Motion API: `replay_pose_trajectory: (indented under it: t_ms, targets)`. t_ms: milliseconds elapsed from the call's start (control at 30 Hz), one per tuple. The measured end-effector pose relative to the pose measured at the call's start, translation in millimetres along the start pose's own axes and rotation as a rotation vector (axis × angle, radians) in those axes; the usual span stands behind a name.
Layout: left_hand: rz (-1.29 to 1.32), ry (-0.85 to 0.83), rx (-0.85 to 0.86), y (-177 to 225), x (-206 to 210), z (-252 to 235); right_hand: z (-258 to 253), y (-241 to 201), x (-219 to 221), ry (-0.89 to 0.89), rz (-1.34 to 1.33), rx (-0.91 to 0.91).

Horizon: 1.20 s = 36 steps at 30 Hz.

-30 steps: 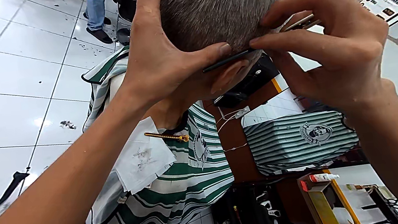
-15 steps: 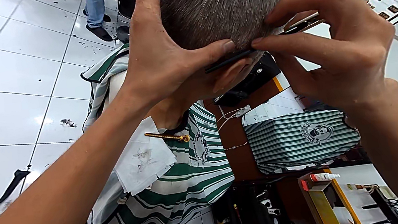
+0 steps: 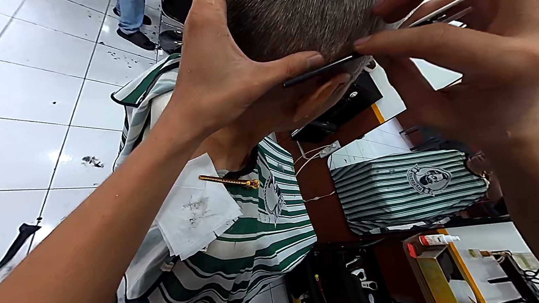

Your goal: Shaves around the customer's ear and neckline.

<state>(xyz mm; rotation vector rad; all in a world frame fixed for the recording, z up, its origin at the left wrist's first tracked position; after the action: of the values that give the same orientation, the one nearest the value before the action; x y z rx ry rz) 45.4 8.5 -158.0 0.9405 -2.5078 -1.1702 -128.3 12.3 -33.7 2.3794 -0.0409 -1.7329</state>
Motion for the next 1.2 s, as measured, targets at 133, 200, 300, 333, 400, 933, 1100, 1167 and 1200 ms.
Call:
replay_pose_trajectory:
  t_ms: [133,200,300,333,400,933,1100,1167,1200]
  targets:
    - [0.093,-0.063,0.026,-5,0,1,-10,-14,7,-0.043,0.019,-0.036]
    - [0.123,-0.067,0.026,-8,0,2,-12,-19,11,-0.090,0.054,-0.047]
    - [0.142,-0.057,0.034,-10,1,3,-13,-20,14,-0.120,0.106,-0.046]
    - [0.135,-0.053,0.033,-10,1,4,-13,-20,14,-0.119,0.107,-0.044]
    - [0.126,-0.041,0.032,-10,0,4,-12,-20,15,-0.122,0.114,-0.043]
    - [0.114,0.027,0.034,-10,-1,5,-10,-19,15,-0.123,0.184,-0.040]
    - [0.117,0.046,0.030,-11,-2,6,-10,-20,16,-0.128,0.207,-0.043]
    - [0.130,0.052,0.026,-11,-2,6,-9,-20,17,-0.125,0.212,-0.048]
    - [0.131,0.049,0.024,-11,-2,6,-9,-20,17,-0.122,0.216,-0.050]
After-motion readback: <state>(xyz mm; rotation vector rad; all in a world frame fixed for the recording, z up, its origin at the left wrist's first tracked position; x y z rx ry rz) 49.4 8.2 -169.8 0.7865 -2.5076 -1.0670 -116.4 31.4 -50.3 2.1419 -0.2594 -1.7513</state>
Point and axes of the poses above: each hand's wrist, its own z-axis away from the middle knuckle, its own x-axis out of the palm, y = z × x, the point moved 8 cm from there along -z, towards the middle knuckle, and after that the axes turned 13 degrees about -z, right-handed, at the moved point
